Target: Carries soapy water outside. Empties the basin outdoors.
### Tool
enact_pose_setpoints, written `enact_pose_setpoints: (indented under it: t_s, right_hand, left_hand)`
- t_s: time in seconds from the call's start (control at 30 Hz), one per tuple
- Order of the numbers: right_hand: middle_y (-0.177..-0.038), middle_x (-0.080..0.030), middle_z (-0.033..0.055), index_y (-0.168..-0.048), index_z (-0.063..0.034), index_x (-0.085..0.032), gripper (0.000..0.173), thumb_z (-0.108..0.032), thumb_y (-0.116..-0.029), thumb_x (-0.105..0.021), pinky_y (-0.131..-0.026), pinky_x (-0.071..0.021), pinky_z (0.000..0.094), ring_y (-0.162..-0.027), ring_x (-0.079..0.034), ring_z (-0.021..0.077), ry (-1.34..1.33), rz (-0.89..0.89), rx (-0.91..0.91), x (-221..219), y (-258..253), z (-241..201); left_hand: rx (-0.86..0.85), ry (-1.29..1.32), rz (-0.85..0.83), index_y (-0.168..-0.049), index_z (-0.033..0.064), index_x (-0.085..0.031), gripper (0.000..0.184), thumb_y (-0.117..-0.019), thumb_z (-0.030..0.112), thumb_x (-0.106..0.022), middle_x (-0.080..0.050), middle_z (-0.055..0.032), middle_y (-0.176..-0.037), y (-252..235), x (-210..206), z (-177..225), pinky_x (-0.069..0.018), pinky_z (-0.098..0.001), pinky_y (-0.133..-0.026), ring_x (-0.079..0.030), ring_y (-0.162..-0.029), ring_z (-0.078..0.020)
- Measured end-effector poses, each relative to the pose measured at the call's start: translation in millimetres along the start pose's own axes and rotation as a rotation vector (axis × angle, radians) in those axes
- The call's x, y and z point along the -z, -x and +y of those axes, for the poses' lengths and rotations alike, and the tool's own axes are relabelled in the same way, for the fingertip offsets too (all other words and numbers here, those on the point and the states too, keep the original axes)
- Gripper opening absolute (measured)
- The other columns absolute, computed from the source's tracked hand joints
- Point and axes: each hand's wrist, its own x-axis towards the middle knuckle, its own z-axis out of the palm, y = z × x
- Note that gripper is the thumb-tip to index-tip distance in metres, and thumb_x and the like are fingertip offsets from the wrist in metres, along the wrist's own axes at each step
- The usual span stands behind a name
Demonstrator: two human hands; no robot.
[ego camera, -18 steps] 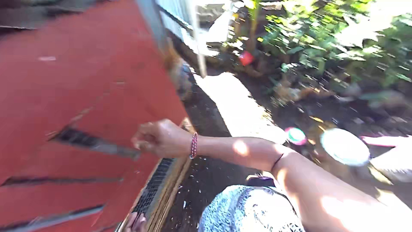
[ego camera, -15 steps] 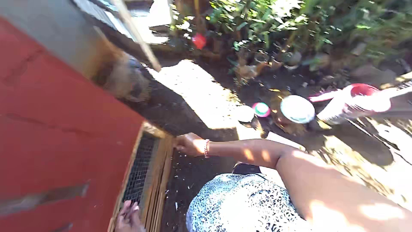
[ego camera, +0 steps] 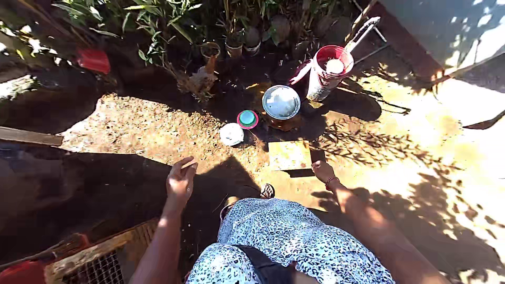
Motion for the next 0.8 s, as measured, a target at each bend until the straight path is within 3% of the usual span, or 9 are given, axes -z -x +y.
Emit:
enact_pose_setpoints:
  t_s: [0.13, 0.33, 0.53, 0.67, 0.8]
  right_hand:
    - [-0.130, -0.065, 0.0254, -0.133, 0.0033, -0.062, 0.036, -0.018, -0.1069, -0.049, -0.109, -0.0461, 0.0519, -0.122, -0.063, 0.0368, -0.154, 0.036, -0.090, 5.0, -28.2, 23.8]
    - [-0.125, -0.067, 0.0256, -0.132, 0.0032, -0.062, 0.035, -0.018, -0.1071, -0.051, -0.102, -0.0517, 0.0537, -0.113, -0.067, 0.0379, -0.327, 0.038, -0.212, -10.1, -91.8, 1.9]
    - [-0.122, -0.068, 0.0259, -0.128, 0.0009, -0.066, 0.030, -0.015, -0.1043, -0.057, -0.097, -0.0541, 0.0548, -0.108, -0.069, 0.0380, -0.425, 0.128, -0.362, 10.3, -202.3, -60.0]
    - [-0.131, -0.064, 0.0255, -0.132, 0.0009, -0.064, 0.034, -0.017, -0.1052, -0.054, -0.110, -0.0450, 0.0530, -0.125, -0.061, 0.0377, -0.282, 0.090, -0.338, 29.6, -297.5, -83.1]
    - [-0.134, -0.063, 0.0267, -0.133, 0.0037, -0.063, 0.035, -0.017, -0.1048, -0.055, -0.113, -0.0409, 0.0542, -0.130, -0.058, 0.0390, -0.180, 0.093, -0.277, 34.1, -399.2, -89.6]
  left_hand:
    - [0.034, -0.152, -0.236, -0.140, -0.0002, -0.053, 0.038, -0.1054, 0.013, -0.056, -0.059, -0.0201, -0.141, -82.9, -55.1, 42.7, -0.0525, -0.0494, -0.099, -0.067, -0.112, -0.0284]
    - [-0.008, -0.136, -0.464, -0.137, 0.0013, -0.055, 0.033, -0.1052, 0.009, -0.055, -0.060, -0.0175, -0.139, -217.0, -135.6, 72.8, -0.0540, -0.0461, -0.098, -0.068, -0.110, -0.0257]
    - [0.192, -0.106, -0.531, -0.136, -0.0009, -0.057, 0.035, -0.1039, 0.012, -0.057, -0.062, -0.0183, -0.136, -387.5, -247.4, 22.4, -0.0535, -0.0426, -0.100, -0.066, -0.117, -0.0253]
    - [0.300, -0.213, -0.547, -0.138, -0.0017, -0.055, 0.038, -0.1034, 0.014, -0.057, -0.060, -0.0209, -0.134, -450.5, -319.7, -23.8, -0.0501, -0.0458, -0.101, -0.061, -0.120, -0.0291]
    - [0.365, -0.382, -0.573, -0.143, 0.0001, -0.052, 0.045, -0.1042, 0.021, -0.058, -0.062, -0.0190, -0.137, -491.0, -386.9, -63.4, -0.0442, -0.0470, -0.111, -0.059, -0.128, -0.0296]
